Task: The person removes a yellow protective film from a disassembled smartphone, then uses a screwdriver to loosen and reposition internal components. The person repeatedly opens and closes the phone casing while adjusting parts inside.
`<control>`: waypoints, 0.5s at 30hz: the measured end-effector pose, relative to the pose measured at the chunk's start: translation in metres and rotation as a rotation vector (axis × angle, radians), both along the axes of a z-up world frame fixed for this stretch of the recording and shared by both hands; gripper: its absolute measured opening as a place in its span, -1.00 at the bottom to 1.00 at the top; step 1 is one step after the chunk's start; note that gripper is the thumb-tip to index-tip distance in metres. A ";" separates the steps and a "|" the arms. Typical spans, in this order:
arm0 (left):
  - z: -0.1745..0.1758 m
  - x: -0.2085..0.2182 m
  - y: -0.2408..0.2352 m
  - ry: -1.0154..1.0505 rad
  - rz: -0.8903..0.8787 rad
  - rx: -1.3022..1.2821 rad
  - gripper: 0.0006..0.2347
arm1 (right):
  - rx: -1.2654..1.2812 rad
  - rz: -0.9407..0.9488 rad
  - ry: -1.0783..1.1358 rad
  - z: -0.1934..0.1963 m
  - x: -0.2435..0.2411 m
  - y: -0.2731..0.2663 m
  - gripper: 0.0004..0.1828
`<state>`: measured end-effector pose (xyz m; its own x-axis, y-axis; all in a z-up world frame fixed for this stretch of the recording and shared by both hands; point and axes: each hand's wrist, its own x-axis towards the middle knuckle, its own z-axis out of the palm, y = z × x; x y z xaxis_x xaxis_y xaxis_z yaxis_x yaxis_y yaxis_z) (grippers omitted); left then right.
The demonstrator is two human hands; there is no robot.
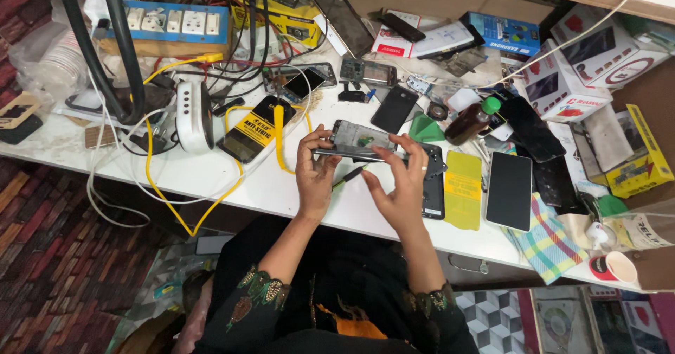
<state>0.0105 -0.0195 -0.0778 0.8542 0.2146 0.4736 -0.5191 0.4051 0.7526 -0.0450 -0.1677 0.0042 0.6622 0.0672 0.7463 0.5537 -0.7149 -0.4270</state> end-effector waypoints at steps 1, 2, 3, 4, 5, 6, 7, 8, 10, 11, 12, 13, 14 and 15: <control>-0.001 0.000 0.000 -0.005 0.005 0.014 -0.79 | -0.028 -0.014 -0.026 0.001 -0.001 0.005 -0.61; -0.001 -0.001 -0.001 -0.011 0.010 0.028 -0.79 | -0.036 -0.033 -0.032 0.002 -0.001 0.010 -0.65; -0.001 -0.001 0.000 -0.018 0.015 0.042 -0.79 | -0.044 -0.052 -0.039 0.002 -0.001 0.015 -0.69; -0.001 -0.001 0.000 -0.026 0.042 0.073 -0.79 | -0.051 -0.072 -0.047 0.003 0.000 0.018 -0.73; -0.002 -0.001 0.001 -0.033 0.069 0.103 -0.80 | -0.025 -0.064 -0.047 0.003 0.000 0.021 -0.73; -0.002 -0.001 0.001 -0.041 0.097 0.134 -0.80 | 0.002 -0.056 -0.047 0.003 0.001 0.023 -0.74; -0.002 -0.001 0.001 -0.037 0.077 0.110 -0.80 | 0.029 -0.048 -0.046 0.002 0.002 0.025 -0.75; -0.002 -0.001 0.000 -0.032 0.057 0.087 -0.79 | 0.032 -0.058 -0.053 0.001 0.002 0.026 -0.76; -0.001 -0.002 -0.002 -0.032 0.035 0.074 -0.79 | 0.039 -0.081 -0.069 -0.001 0.003 0.027 -0.78; -0.001 -0.002 -0.002 -0.037 0.034 0.086 -0.78 | 0.045 -0.082 -0.075 -0.002 0.003 0.027 -0.78; 0.000 -0.002 -0.003 -0.041 0.033 0.098 -0.78 | 0.051 -0.082 -0.081 -0.003 0.003 0.027 -0.79; 0.001 -0.003 -0.003 -0.045 0.031 0.110 -0.78 | 0.057 -0.083 -0.086 -0.005 0.003 0.027 -0.80; 0.002 -0.003 -0.002 -0.048 0.030 0.123 -0.78 | 0.067 -0.088 -0.082 -0.006 0.003 0.027 -0.80; 0.003 -0.004 -0.002 -0.051 0.028 0.134 -0.77 | 0.076 -0.093 -0.077 -0.007 0.003 0.027 -0.80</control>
